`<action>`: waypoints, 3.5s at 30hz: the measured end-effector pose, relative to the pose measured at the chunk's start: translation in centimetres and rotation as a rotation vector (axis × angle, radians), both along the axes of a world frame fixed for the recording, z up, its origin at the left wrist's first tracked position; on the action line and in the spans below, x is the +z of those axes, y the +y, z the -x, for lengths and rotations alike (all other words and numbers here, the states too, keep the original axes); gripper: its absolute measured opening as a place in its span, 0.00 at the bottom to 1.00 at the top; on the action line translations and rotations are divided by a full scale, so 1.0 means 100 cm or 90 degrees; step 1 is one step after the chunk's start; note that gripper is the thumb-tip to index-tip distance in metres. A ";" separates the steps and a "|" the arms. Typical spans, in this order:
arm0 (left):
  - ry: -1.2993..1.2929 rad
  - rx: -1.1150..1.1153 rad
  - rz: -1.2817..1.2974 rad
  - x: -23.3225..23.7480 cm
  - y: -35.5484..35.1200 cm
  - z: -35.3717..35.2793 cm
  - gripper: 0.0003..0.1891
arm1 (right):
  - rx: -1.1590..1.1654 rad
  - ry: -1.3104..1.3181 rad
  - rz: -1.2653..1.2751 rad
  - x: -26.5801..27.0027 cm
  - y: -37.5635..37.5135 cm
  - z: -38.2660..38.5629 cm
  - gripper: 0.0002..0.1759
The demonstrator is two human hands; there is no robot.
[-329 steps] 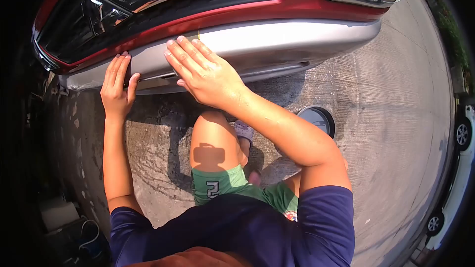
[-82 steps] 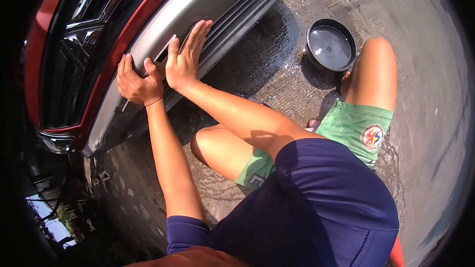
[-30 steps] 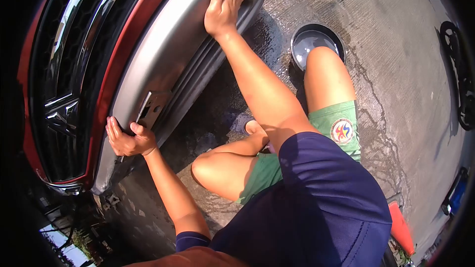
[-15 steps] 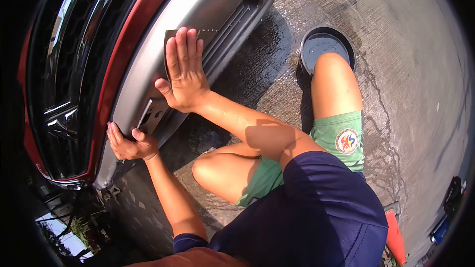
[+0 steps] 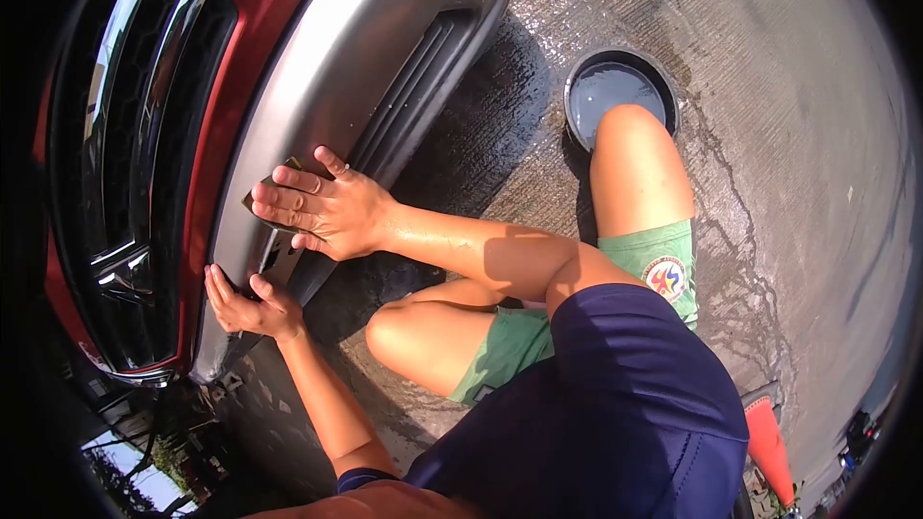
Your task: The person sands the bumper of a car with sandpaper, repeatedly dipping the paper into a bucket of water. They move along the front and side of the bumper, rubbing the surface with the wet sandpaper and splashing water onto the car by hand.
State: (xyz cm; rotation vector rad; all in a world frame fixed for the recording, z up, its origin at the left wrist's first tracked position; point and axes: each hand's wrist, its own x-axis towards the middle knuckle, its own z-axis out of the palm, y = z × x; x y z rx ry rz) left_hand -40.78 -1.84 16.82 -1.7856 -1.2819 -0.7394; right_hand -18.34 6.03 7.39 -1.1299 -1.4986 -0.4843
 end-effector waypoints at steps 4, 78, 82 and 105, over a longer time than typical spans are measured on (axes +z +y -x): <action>0.249 -0.088 0.237 0.025 -0.018 -0.030 0.38 | 0.097 0.251 -0.004 0.024 0.059 -0.141 0.39; 0.738 -0.175 0.191 0.037 0.109 -0.261 0.52 | 0.582 0.922 0.355 0.036 -0.041 -0.260 0.22; 0.602 -0.180 0.162 0.035 0.150 -0.353 0.40 | 0.520 0.835 0.302 0.090 -0.038 -0.254 0.22; 0.124 -0.023 -0.019 0.011 0.016 -0.005 0.35 | 0.197 -0.403 0.036 -0.058 -0.004 -0.087 0.35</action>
